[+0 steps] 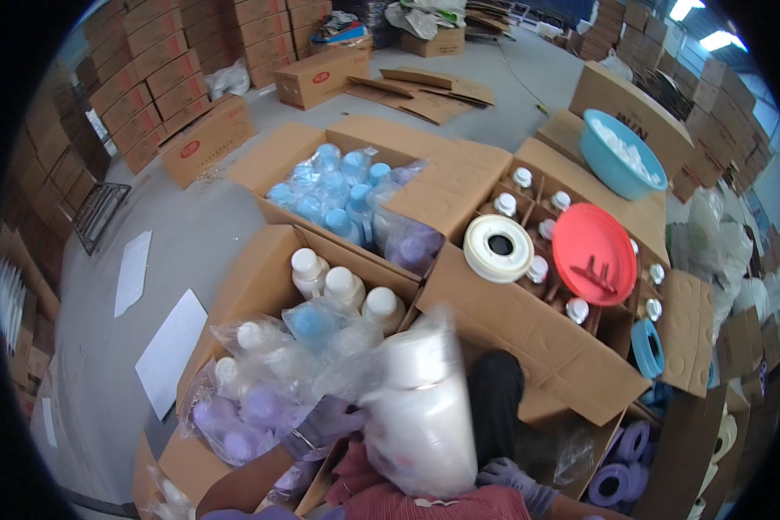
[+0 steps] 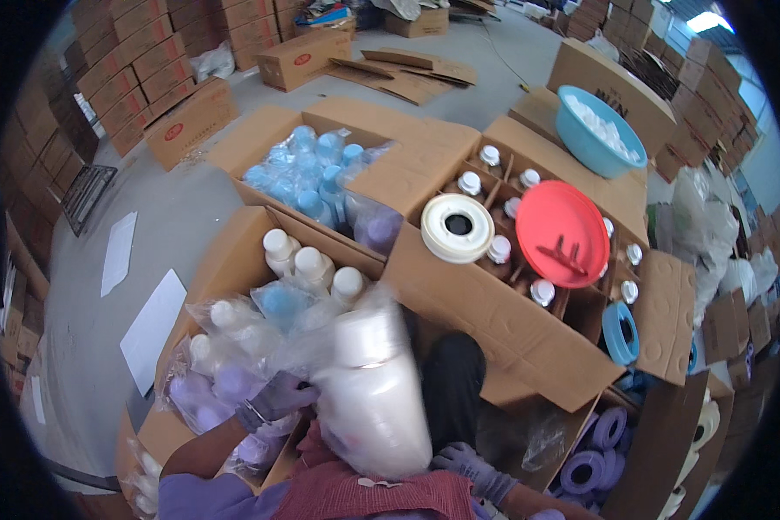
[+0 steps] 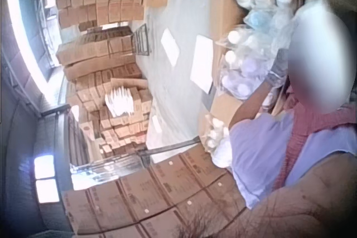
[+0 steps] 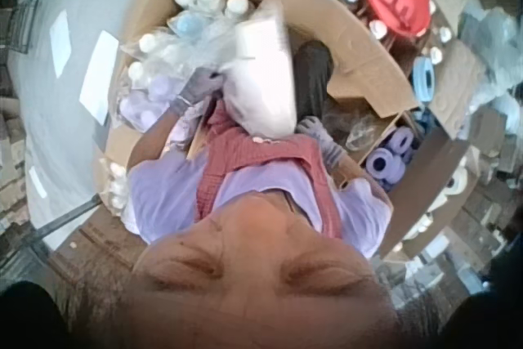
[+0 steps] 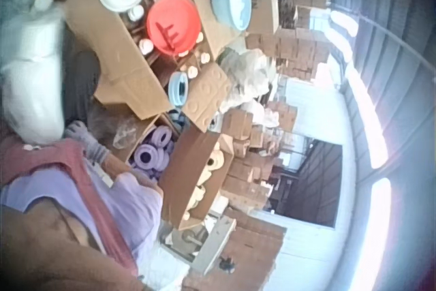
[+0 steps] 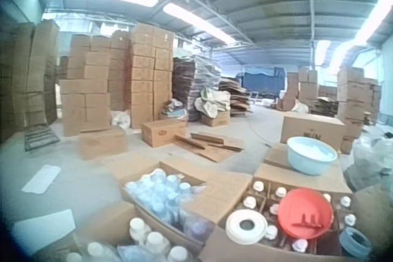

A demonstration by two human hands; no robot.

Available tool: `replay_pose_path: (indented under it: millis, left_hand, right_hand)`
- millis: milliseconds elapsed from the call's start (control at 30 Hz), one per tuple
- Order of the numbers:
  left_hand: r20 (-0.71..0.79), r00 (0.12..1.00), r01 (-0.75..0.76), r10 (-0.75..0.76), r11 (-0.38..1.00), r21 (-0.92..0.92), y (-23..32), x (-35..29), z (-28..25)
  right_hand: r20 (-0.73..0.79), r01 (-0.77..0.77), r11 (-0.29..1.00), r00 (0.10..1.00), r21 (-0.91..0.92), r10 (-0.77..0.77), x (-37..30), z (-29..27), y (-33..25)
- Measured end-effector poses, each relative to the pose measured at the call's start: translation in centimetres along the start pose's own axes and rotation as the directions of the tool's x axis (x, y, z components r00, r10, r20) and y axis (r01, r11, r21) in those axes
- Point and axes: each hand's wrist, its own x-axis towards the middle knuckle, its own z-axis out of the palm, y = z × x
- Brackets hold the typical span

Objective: The person assembles thermos bottles by inserting inner stainless steel liners into outer plastic shells, then screwing on lids. They handle white and light blue bottles, repeatedly picking up liners and lids from nearby boxes and placing assembled units into a cardboard box.

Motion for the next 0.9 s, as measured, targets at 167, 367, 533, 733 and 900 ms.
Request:
replay_pose_path:
  millis: [167, 367, 533, 733, 900]
  left_hand:
    - [-0.112, 0.994, -0.069, 0.005, 0.811, -0.581, -6.9, -0.1, -0.3]
    - [-0.467, 0.624, -0.298, 0.627, 0.743, 0.6, -4.6, 6.3, -5.5]
    - [-0.704, 0.657, -0.638, 0.27, 0.697, -0.328, -1.7, 18.5, -19.6]
    - [-0.638, 0.77, -0.171, 0.014, 0.968, -0.185, 5.8, 30.6, -27.7]
    - [-0.6, 0.795, 0.167, -0.086, 0.983, 0.081, 6.8, 38.3, -27.0]
  right_hand:
    - [-0.445, 0.183, 0.93, 0.895, 0.318, -0.024, 10.2, -8.3, 1.3]
    - [-0.655, 0.311, 0.95, 0.717, -0.004, -0.238, 27.2, -25.8, 8.6]
    - [-0.259, -0.158, 0.642, 0.964, -0.75, -0.066, 39.7, -39.0, 16.8]
    - [-0.147, -0.25, 0.855, 0.968, -0.453, 0.206, 41.2, -39.2, 24.1]
    - [-0.19, -0.145, 0.913, 0.979, -0.381, 0.076, 37.8, -38.9, 24.7]
